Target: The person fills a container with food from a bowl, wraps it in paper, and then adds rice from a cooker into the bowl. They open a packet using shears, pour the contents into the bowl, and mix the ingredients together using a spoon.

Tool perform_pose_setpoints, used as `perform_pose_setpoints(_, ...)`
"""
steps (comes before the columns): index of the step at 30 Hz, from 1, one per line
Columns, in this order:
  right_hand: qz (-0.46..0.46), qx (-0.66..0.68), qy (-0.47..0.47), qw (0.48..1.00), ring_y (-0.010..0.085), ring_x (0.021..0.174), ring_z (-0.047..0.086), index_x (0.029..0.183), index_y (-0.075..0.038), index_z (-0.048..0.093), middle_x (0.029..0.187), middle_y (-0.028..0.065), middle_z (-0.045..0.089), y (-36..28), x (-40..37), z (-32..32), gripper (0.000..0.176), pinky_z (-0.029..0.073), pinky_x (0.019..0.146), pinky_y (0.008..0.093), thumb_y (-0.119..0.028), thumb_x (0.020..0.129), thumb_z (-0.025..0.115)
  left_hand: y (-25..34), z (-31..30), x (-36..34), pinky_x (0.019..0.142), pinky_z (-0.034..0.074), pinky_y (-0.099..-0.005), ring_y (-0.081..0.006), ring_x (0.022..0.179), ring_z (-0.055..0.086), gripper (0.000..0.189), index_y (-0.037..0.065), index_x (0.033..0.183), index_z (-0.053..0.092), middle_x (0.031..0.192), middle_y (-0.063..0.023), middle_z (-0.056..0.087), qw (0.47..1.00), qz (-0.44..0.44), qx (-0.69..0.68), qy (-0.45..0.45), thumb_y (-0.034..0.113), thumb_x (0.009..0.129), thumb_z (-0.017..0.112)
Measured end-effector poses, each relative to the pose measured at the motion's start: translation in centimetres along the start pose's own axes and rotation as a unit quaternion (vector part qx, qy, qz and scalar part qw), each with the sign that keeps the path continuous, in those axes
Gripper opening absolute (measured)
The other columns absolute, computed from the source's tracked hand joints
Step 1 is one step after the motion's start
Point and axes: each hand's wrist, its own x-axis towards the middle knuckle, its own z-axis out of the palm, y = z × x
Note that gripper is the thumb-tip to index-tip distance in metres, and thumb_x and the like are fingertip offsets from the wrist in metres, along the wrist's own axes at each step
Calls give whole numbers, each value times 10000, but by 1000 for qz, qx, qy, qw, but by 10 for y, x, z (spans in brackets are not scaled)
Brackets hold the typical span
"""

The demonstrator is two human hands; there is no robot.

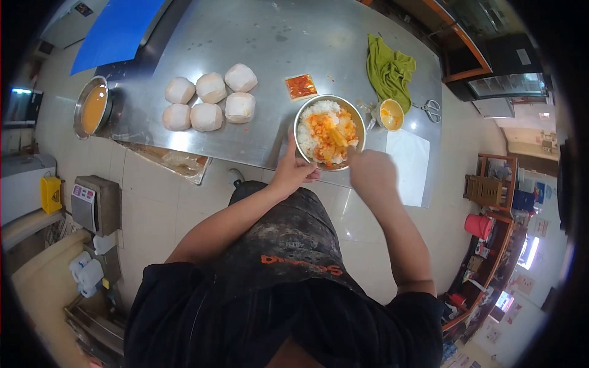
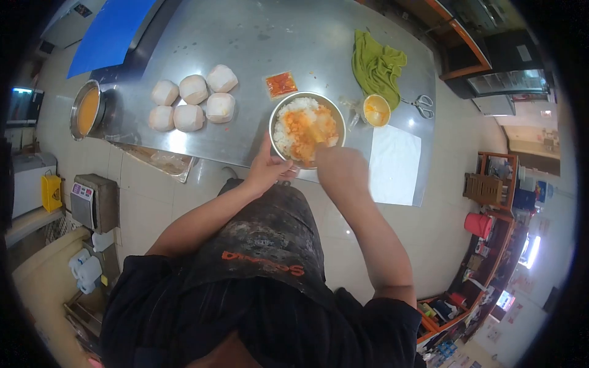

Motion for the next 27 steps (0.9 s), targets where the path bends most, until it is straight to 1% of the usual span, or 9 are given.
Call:
perform_pose_setpoints(1,3,-1,0,1000,296,611,682,730,-62,659,648,140,658,-8,-3,-21,136,539,531,403,-116,810,564,3,-3,-3,647,572,-316,-184,800,684,947,269,1515,-155,1031,-137,640,1000,-18,10,-4,-6,923,531)
perform_pose_setpoints(5,-91,-30,-8,995,280,592,676,744,-71,669,623,141,646,-17,8,70,132,514,488,407,-121,811,567,14,-7,-5,666,559,-312,-171,849,672,716,213,1546,128,983,-79,637,999,-32,34,13,73,952,503)
perform_pose_setpoints(9,-12,-3,2,1000,303,608,679,778,-43,674,647,158,657,2,2,-20,141,531,517,416,-117,819,561,10,-36,7,686,560,-293,-164,817,672,499,96,1438,427,907,-65,639,998,8,57,21,102,950,531)
perform_pose_setpoints(13,-66,7,-91,994,329,680,665,954,-16,660,739,164,664,-30,12,42,206,520,596,457,-121,901,492,25,-42,16,683,579,-285,-159,759,674,641,61,1505,254,895,-109,667,994,35,96,38,61,930,535)
perform_pose_setpoints(16,-54,14,20,998,319,671,676,810,-47,664,714,156,665,-1,5,18,134,529,584,446,-81,825,536,30,-46,17,681,586,-301,-161,769,675,751,88,1537,114,884,-116,663,992,31,123,-11,42,914,532)
perform_pose_setpoints(20,51,7,56,997,333,667,673,870,-34,646,702,152,661,-7,10,-9,121,530,586,445,-92,838,546,34,-30,11,698,593,-345,-198,791,670,800,165,1548,48,936,-136,642,991,-17,128,-29,23,925,529)
perform_pose_setpoints(21,-2,28,95,995,340,667,676,896,-28,637,702,153,664,-10,17,32,129,540,598,438,-107,847,548,30,-28,11,695,595,-343,-197,781,670,804,170,1548,48,934,-137,643,991,-7,129,-30,20,923,529)
perform_pose_setpoints(24,-45,20,-3,999,336,695,684,877,-23,635,735,155,672,-11,25,61,120,550,613,426,-111,844,560,22,-26,16,668,597,-325,-178,743,673,834,158,1548,41,878,-120,645,994,13,103,-20,1,893,533)
perform_pose_setpoints(27,2,13,-27,1000,319,702,689,916,-25,629,726,160,667,-5,10,-11,140,547,588,431,-111,855,538,13,-22,15,665,595,-312,-167,720,672,847,158,1547,20,853,-109,643,995,5,97,-15,-18,889,523)
